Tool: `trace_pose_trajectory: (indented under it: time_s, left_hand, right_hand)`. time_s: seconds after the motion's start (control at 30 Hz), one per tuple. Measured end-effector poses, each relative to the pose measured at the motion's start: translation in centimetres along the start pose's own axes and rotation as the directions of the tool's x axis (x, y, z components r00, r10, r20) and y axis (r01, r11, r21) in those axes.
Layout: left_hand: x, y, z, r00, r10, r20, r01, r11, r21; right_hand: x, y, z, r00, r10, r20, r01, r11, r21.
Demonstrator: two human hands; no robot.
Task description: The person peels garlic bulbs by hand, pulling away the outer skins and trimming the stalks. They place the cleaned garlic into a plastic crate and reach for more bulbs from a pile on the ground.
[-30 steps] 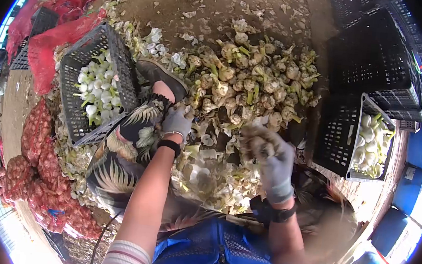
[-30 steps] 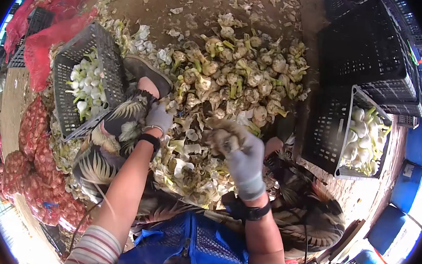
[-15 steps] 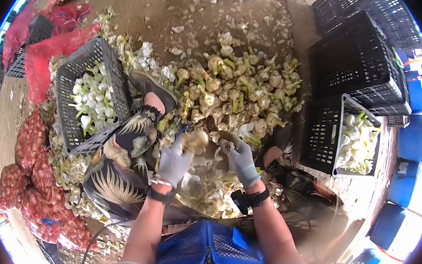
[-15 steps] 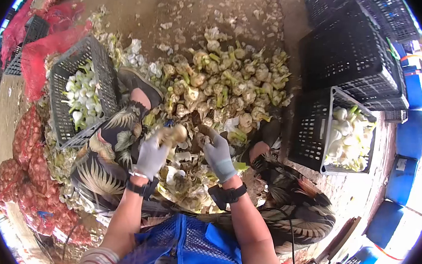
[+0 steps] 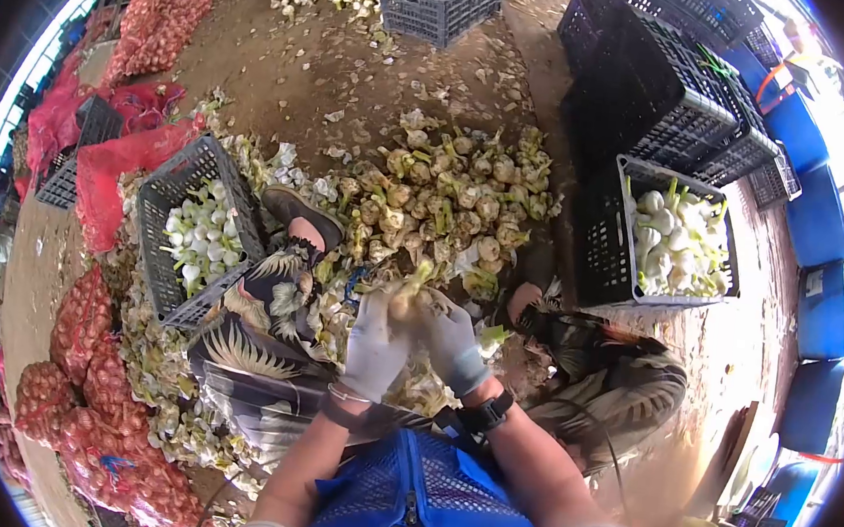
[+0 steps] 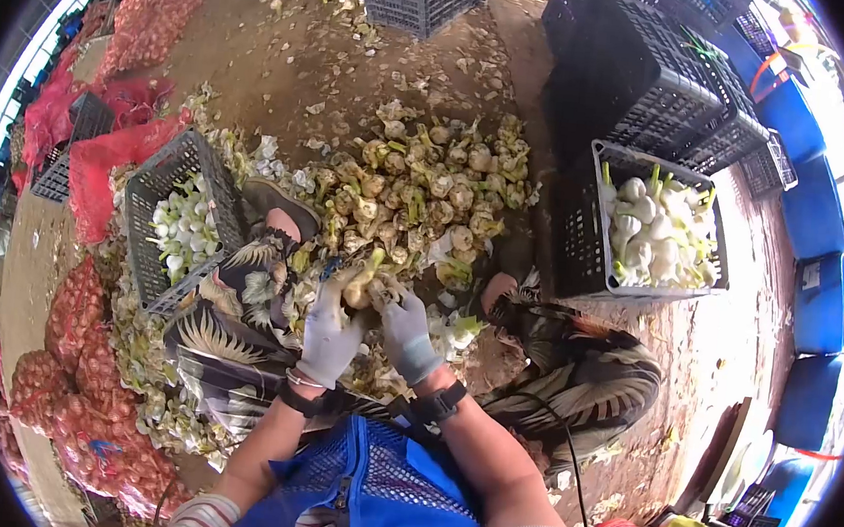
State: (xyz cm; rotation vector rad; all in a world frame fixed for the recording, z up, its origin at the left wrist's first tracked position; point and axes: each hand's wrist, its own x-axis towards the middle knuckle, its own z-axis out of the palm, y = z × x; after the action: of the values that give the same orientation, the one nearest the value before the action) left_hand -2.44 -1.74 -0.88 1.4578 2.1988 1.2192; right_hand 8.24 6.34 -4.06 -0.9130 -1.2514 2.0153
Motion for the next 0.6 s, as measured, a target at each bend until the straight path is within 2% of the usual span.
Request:
trace_pose_trajectory:
  time_s: [0.03, 0.07, 0.1, 0.13, 0.2, 0.23, 0.27, 0.33, 0.4, 0.47, 0.5, 0.53, 0.57, 0.6]
  left_hand:
    - [-0.4, -0.2, 0.1, 1.000, 0.005, 0.004, -0.005, 1.000, 0.003]
    - [-0.6, 0.2, -0.2, 0.985, -0.154, 0.072, 0.168, 0.946, -0.277]
    - [-0.6, 0.6, -0.6, 0.942, -0.285, 0.178, 0.336, 0.789, -0.514]
    - [-0.4, 0.8, -1.1, 0.943, -0.282, 0.178, 0.333, 0.794, -0.508]
    - [-0.2, 1.2, -1.7, 0.992, -0.046, 0.118, 0.069, 0.977, -0.200]
    - [-0.4, 1.2, -1.6, 0.989, -0.089, 0.115, 0.121, 0.941, -0.316]
    - [-0.3, 1.4, -1.7, 0.989, -0.088, 0.118, 0.121, 0.942, -0.312]
    - [-0.3, 1.9, -2.0, 0.935, -0.268, 0.231, 0.354, 0.700, -0.620]
    - [-0.2, 1.4, -2.6, 0.910, -0.291, 0.296, 0.415, 0.674, -0.612]
    - [0.3, 1.4, -2.8, 0.857, -0.376, 0.351, 0.514, 0.666, -0.541]
    - [0.5, 2.1, -3.1, 0.818, -0.416, 0.397, 0.575, 0.589, -0.568]
    - [0.5, 1.7, -2.8, 0.814, -0.420, 0.402, 0.581, 0.585, -0.566]
    - [0.5, 1.5, -2.4, 0.854, -0.357, 0.377, 0.519, 0.619, -0.589]
    - [0.6, 1.4, -2.2, 0.891, -0.291, 0.349, 0.452, 0.650, -0.611]
  right_hand:
    - [0.2, 0.0, -0.3, 0.989, 0.139, -0.059, -0.138, 0.990, 0.018]
    - [0.4, 0.1, -0.6, 0.954, 0.279, -0.112, -0.276, 0.960, 0.043]
    - [0.8, 0.2, -0.7, 0.971, 0.205, -0.124, -0.199, 0.978, 0.057]
    - [1.0, 0.2, -1.0, 0.972, 0.203, -0.122, -0.196, 0.978, 0.065]
    - [0.6, -1.2, -1.0, 0.995, -0.095, 0.001, 0.093, 0.969, -0.227]
    - [1.3, 0.5, -0.7, 0.997, -0.063, -0.041, 0.054, 0.980, -0.191]
    - [1.3, 0.5, -0.8, 0.997, -0.064, -0.043, 0.054, 0.981, -0.187]
    - [1.4, 0.7, -0.9, 0.993, -0.116, 0.015, 0.116, 0.969, -0.217]
    - [0.5, -1.9, -0.9, 0.999, -0.050, 0.020, 0.053, 0.964, -0.260]
    - [0.3, -3.1, -1.2, 1.000, 0.017, 0.020, -0.010, 0.950, -0.311]
    - [0.4, -3.0, -1.3, 0.999, 0.019, 0.036, -0.011, 0.978, -0.208]
    - [0.4, -3.1, -1.4, 0.999, 0.020, 0.050, -0.015, 0.995, -0.102]
    - [0.5, -3.8, -1.3, 0.991, 0.093, 0.097, -0.093, 0.996, -0.006]
    - [0.8, -3.8, -1.6, 0.991, 0.098, 0.094, -0.097, 0.995, -0.006]
